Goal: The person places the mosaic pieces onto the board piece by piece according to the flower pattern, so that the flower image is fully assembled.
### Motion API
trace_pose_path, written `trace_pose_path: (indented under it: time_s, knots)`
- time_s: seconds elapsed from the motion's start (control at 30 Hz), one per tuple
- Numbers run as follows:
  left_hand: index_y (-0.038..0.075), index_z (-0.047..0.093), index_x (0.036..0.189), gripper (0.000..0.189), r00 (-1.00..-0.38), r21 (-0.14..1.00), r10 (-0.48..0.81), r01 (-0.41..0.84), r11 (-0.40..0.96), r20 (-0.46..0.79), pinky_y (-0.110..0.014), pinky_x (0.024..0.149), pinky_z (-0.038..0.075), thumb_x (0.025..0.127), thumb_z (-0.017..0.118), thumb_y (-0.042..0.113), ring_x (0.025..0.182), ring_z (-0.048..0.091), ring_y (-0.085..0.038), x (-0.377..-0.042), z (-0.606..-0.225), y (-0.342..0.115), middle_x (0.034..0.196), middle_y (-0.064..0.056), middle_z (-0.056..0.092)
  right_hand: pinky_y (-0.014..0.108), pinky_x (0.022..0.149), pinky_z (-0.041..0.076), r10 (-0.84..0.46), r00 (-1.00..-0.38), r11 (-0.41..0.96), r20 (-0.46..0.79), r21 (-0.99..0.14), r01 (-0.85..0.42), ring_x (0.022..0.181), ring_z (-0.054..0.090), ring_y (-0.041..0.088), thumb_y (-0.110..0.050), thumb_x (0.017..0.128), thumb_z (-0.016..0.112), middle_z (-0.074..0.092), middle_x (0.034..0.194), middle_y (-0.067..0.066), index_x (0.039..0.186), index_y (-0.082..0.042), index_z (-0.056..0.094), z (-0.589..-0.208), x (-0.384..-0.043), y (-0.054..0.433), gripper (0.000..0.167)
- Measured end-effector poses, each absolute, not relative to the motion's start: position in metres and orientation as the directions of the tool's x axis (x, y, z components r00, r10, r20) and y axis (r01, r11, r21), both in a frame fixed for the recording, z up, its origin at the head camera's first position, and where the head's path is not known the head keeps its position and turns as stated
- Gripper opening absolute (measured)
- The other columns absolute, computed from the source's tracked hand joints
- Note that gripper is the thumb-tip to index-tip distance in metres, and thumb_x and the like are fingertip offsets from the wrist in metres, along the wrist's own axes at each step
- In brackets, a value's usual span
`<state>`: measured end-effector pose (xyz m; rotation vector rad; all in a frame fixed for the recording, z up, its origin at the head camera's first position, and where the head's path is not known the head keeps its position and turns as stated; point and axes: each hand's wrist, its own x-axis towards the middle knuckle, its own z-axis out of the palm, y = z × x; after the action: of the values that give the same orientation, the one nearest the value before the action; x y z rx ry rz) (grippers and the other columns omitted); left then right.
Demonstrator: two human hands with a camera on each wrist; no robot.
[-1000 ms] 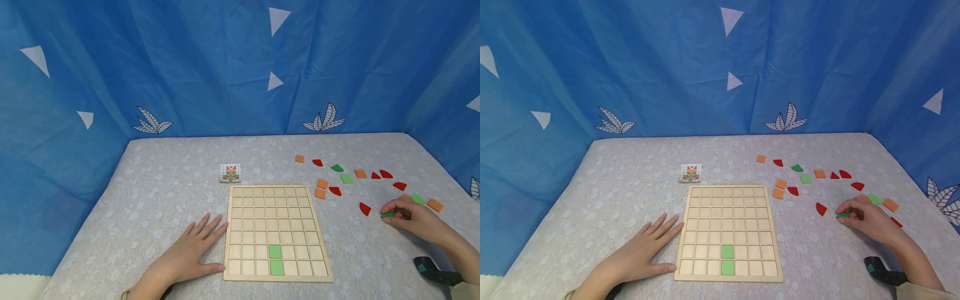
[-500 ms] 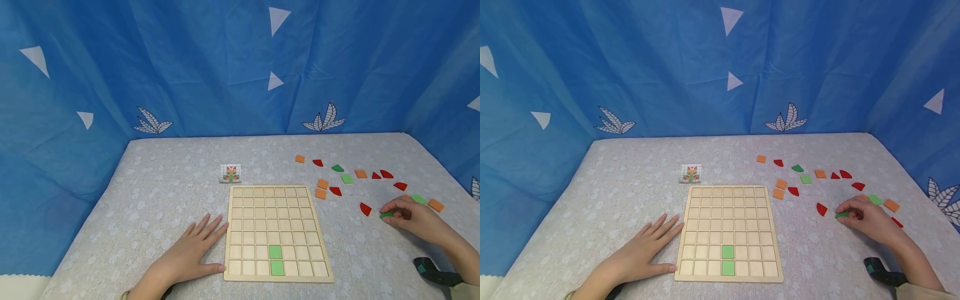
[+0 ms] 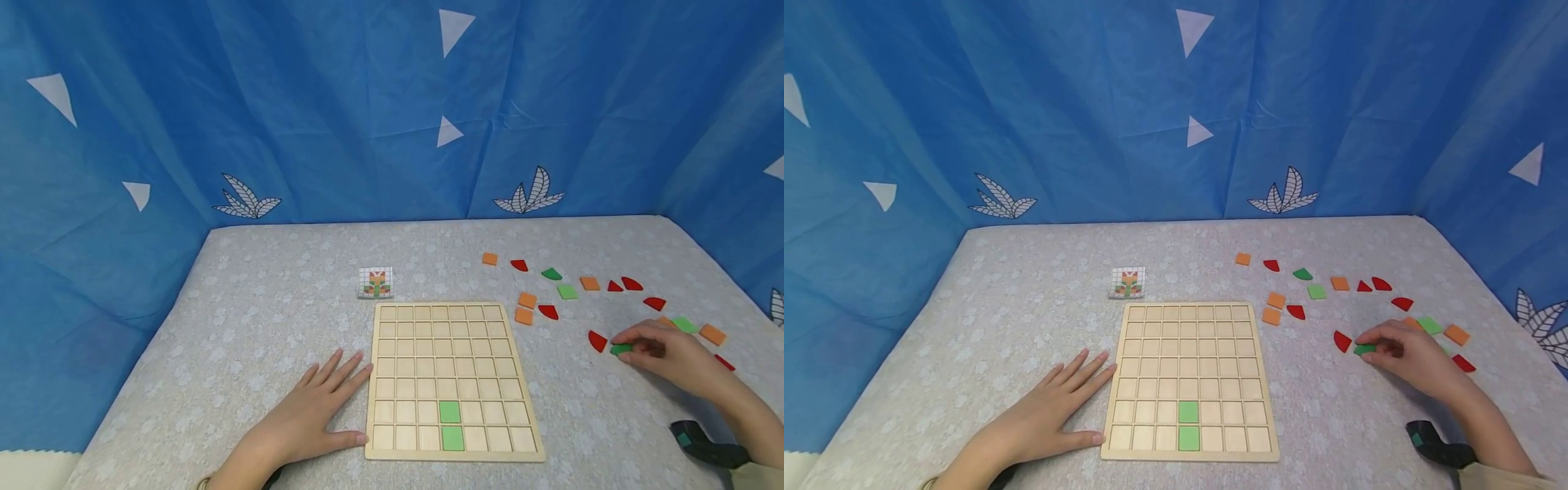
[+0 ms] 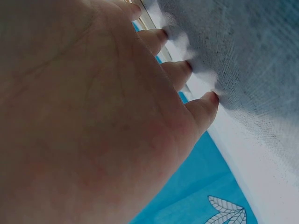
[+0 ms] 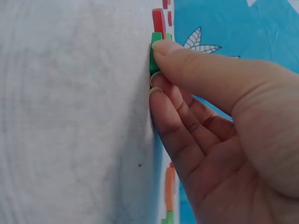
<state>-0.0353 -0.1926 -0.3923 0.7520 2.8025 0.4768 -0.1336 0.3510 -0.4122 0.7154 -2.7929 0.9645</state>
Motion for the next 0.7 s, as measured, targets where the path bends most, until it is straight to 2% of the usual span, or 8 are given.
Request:
trace_pose_path:
  time_s: [0.17,0.27,0.43,0.7]
  knots:
    - [0.024,0.023,0.15,0.088,-0.851,0.361,0.514,0.448,0.818,-0.107,-0.061,0.103,0.013,0.08,0.044,0.073,0.139,0.005,-0.03,-0.0354,-0.393,-0.1928,0.155,-0.001,0.011,0.021,0.052,0.043,-0.456,-0.862,0.564,0.221,-0.677,-0.472,0.065,0.049,0.01,0.015,0.075,0.068,0.054,0.082,-0.002,0.101,-0.002,0.065,-0.414,-0.134,0.3566,0.031]
    - [0.025,0.023,0.15,0.088,-0.851,0.364,0.513,0.446,0.818,-0.11,-0.062,0.103,0.013,0.08,0.044,0.073,0.139,0.005,-0.03,-0.036,-0.3928,-0.1928,0.155,-0.001,0.011,0.024,0.05,0.042,-0.473,-0.852,0.519,0.224,-0.71,-0.475,0.065,0.048,0.011,0.017,0.077,0.065,0.052,0.081,-0.001,0.102,-0.001,0.063,-0.4148,-0.1354,0.3579,0.031]
    - [0.025,0.023,0.15,0.088,-0.851,0.36,0.513,0.445,0.82,-0.115,-0.061,0.103,0.013,0.08,0.044,0.073,0.139,0.005,-0.03,-0.0365,-0.3928,-0.1928,0.155,-0.001,0.011,0.025,0.05,0.038,-0.473,-0.848,0.519,0.238,-0.703,-0.486,0.067,0.045,0.011,0.017,0.075,0.066,0.054,0.081,-0.001,0.098,-0.004,0.063,-0.415,-0.1368,0.3557,0.031]
    - [0.024,0.023,0.15,0.089,-0.851,0.355,0.514,0.449,0.82,-0.111,-0.061,0.103,0.014,0.08,0.045,0.073,0.139,0.006,-0.03,-0.036,-0.3935,-0.1927,0.155,-0.001,0.012,0.014,0.063,0.041,-0.422,-0.881,0.626,0.215,-0.633,-0.455,0.079,0.049,0.004,0.012,0.073,0.073,0.061,0.087,-0.005,0.092,-0.01,0.065,-0.4144,-0.1369,0.3522,0.031]
